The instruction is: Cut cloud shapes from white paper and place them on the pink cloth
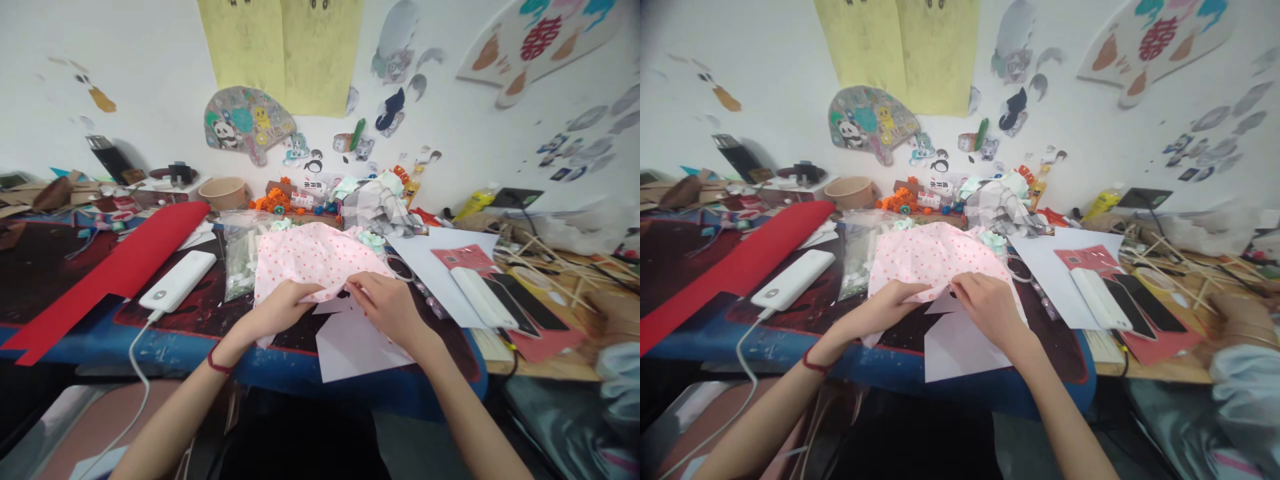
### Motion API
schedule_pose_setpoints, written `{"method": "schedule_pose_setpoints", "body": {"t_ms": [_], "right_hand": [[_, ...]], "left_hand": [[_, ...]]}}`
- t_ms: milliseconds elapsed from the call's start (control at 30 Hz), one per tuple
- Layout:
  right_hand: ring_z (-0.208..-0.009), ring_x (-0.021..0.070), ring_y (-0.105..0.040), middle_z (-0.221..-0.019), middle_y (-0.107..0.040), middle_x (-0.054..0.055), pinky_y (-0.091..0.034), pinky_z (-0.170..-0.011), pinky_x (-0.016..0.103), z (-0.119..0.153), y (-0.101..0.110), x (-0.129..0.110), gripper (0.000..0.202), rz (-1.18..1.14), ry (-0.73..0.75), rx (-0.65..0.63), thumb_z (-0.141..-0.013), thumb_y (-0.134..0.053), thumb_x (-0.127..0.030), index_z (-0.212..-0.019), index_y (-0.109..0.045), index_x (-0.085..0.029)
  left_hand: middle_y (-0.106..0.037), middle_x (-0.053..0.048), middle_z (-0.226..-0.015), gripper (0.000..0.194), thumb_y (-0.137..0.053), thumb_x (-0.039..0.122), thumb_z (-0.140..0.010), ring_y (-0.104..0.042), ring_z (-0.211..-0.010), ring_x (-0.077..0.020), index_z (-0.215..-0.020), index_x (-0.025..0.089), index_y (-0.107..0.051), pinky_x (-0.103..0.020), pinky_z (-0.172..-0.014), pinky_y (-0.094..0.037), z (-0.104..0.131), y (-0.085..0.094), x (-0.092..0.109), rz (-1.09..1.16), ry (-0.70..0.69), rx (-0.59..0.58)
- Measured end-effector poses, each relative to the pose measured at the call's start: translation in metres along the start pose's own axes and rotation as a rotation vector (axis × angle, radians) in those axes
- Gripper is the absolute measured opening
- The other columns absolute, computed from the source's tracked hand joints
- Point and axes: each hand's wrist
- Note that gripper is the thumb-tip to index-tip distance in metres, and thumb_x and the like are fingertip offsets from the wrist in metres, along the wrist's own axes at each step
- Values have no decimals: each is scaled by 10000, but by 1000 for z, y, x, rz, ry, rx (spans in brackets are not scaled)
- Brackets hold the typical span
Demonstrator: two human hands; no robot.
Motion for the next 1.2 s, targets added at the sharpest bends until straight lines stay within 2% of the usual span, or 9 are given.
{"method": "schedule_pose_setpoints", "body": {"t_ms": [133,333,500,667,867,967,1067,1133,1200], "right_hand": [[-755,173,-673,-823,-718,39,-460,-693,281,4,-1,2,223,-31,-46,-11,-1012,-447,-280,-951,-644,-195],[-1072,244,-664,-1185,-698,88,-523,-906,393,11,-14,7,351,-201,-97,-30,-926,-594,-315,-1263,-571,-220],[-898,192,-721,-949,-766,17,-556,-847,334,-3,-18,16,142,-490,-217,37,-881,-602,-169,-965,-705,-219],[-777,166,-723,-856,-756,15,-584,-731,300,-21,-16,22,166,-715,-313,-28,-875,-583,-181,-981,-709,-200],[-862,174,-723,-942,-762,39,-579,-759,297,-22,-6,26,190,-748,-292,-53,-869,-590,-165,-1010,-711,-202],[-917,197,-711,-965,-759,40,-559,-860,347,7,5,7,170,-650,-324,124,-869,-598,-160,-971,-719,-223],[-799,211,-695,-801,-729,46,-563,-783,352,54,0,-39,116,-707,-523,306,-873,-602,-184,-822,-701,-217],[-796,208,-703,-829,-735,56,-568,-758,338,80,-16,-76,128,-1054,-632,93,-883,-600,-214,-890,-727,-218],[-877,237,-729,-1000,-749,91,-582,-803,378,90,-38,-106,336,-1492,-794,-1,-838,-669,-279,-1167,-681,-218]], "left_hand": [[-757,-44,-1063,354,-444,106,-871,-675,-942,-192,-1099,166,-708,-292,-851,-494,-8,10,-6,50,13,-22],[-737,-48,-1070,378,-416,96,-810,-648,-981,-185,-1064,142,-693,-303,-904,-489,-18,13,-7,126,41,-32],[-719,-29,-1029,352,-381,171,-884,-624,-926,-168,-1050,150,-691,-277,-849,-492,-24,18,2,137,72,-10],[-705,-30,-933,251,-580,310,-861,-604,-821,-160,-1010,137,-684,-247,-716,-470,-30,6,-2,94,122,109],[-712,-41,-773,244,-708,329,-797,-600,-668,-142,-889,104,-685,-226,-596,-421,-37,-18,-9,13,137,270],[-730,-34,-742,118,-661,245,-815,-646,-681,-157,-808,136,-706,-237,-623,-437,-28,-25,-8,-38,50,294],[-758,-61,-771,143,-612,179,-802,-678,-714,-203,-859,161,-742,-296,-667,-453,-11,-30,-8,-117,-42,344],[-768,-86,-814,194,-576,174,-819,-689,-738,-231,-909,160,-747,-339,-692,-465,0,-34,-8,-174,-131,378],[-767,-94,-833,236,-527,143,-858,-692,-742,-230,-981,148,-728,-352,-696,-477,7,-37,-8,-269,-269,419]]}}
Point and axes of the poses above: each hand's wrist, its own z-axis away from the middle knuckle, its own y-axis out of the back of the hand, x = y × z
